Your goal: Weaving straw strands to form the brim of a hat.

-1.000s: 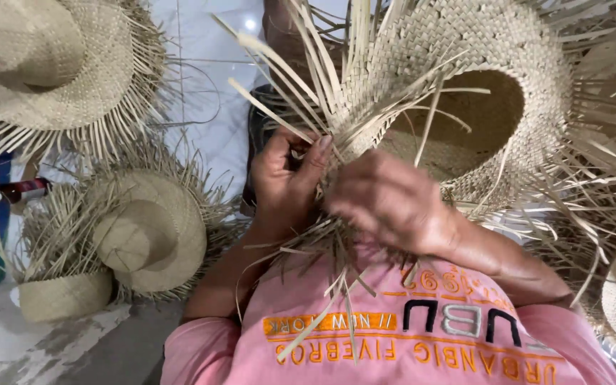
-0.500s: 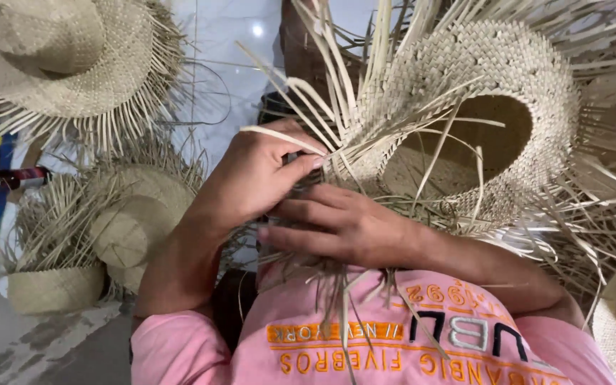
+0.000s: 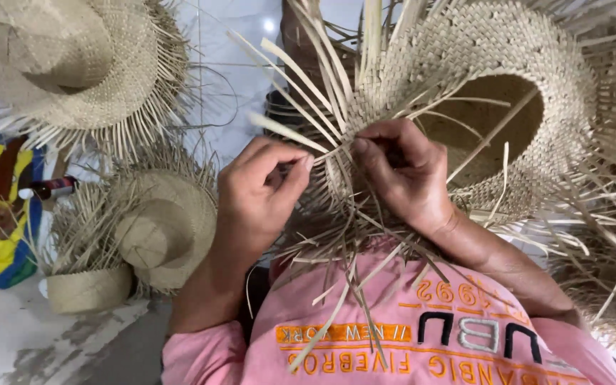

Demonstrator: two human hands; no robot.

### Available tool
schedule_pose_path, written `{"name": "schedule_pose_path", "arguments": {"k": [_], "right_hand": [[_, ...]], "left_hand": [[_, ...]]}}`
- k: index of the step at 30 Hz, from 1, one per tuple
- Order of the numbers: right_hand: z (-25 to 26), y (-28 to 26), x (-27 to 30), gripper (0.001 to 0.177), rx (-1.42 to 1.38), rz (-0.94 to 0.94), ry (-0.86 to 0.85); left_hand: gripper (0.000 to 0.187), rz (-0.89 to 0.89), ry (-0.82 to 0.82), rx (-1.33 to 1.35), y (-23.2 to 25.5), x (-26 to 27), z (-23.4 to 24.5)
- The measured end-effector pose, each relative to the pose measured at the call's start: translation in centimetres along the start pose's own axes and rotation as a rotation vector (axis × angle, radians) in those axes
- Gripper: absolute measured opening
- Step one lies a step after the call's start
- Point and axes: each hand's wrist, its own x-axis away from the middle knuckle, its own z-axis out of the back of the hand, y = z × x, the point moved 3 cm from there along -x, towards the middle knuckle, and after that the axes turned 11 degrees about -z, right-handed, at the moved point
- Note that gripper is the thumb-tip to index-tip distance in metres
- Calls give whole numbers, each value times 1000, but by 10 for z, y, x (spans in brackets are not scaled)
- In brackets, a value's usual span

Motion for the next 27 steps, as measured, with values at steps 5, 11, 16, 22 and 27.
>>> {"name": "schedule_pose_path", "arguments": {"k": [5, 11, 16, 22, 27], "right_hand": [[-2, 0, -3, 10, -52, -90, 31], [0, 0, -6, 13, -143, -109, 5], [1, 8, -8, 17, -190, -126, 3], [3, 13, -10, 20, -219, -110, -12], [5, 19, -7, 23, -231, -120, -16]], "left_hand": [[9, -130, 20, -156, 29, 2, -6], [13, -242, 63, -478, 7, -8, -33], [7, -171, 75, -356, 3, -11, -40], [15, -186, 84, -399, -6, -11, -50], [19, -230, 160, -228, -15, -12, -61]]}}
